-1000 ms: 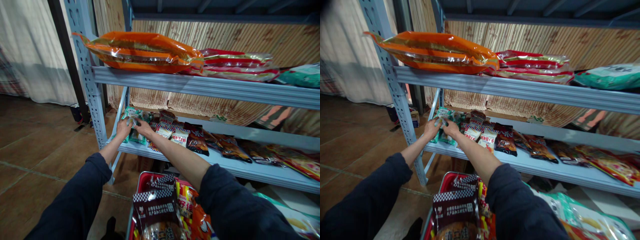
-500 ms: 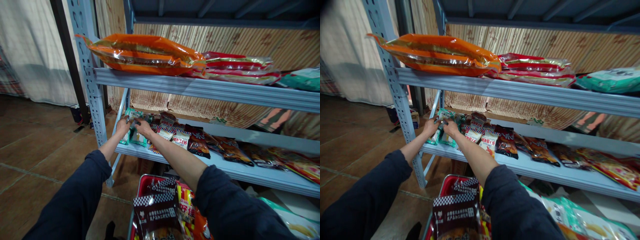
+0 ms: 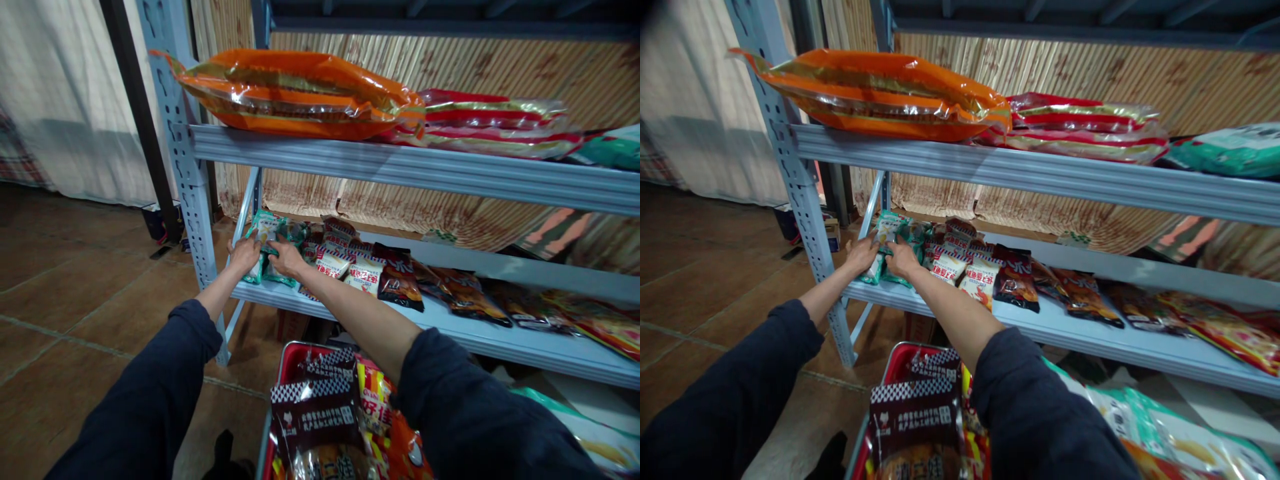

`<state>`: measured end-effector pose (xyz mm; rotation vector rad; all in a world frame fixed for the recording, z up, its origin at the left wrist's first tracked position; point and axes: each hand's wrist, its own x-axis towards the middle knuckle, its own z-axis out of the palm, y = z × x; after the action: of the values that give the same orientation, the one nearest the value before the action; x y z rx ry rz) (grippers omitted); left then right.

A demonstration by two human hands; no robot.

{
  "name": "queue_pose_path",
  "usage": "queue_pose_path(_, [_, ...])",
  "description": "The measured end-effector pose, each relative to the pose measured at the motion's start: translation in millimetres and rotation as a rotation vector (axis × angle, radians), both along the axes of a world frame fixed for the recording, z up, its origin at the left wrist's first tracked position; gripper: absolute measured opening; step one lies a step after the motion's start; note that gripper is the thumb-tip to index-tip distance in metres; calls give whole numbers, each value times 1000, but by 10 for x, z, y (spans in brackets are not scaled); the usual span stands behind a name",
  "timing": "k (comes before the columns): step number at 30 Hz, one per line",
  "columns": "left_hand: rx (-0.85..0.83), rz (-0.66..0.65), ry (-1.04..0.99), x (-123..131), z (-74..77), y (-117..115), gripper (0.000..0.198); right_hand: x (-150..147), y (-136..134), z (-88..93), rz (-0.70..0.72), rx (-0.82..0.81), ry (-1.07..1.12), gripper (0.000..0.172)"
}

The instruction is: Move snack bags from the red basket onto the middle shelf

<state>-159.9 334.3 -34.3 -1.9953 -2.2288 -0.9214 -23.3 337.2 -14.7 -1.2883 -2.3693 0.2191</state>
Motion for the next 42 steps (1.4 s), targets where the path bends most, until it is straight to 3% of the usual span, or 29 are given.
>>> queue_pose_path(3, [23, -5, -35, -30, 4, 1, 44, 41, -10, -28, -19, 11, 9, 47])
queue_pose_path(9, [95, -35, -84, -48, -12, 8, 49, 166, -89, 35, -195, 24, 19, 45])
queue_pose_path(14, [71, -41, -166, -16, -42, 15, 48, 196, -173, 61, -241, -148, -55, 36])
queue_pose_path(19, [21, -25, -179, -17, -27, 15, 50, 228, -205, 5, -239, -197, -64, 38])
queue_pose_path(29, [110, -79, -102, -64, -29, 64, 46, 244, -243, 35, -251, -227, -78, 40])
queue_pose_path(35, [130, -110, -132, -56, -23, 33, 47, 220, -243, -1, -237, -284, -99, 56])
queue_pose_path(42, [148, -144, -223, -58, -32, 0, 43, 236, -234, -125, -292, -262, -72, 61])
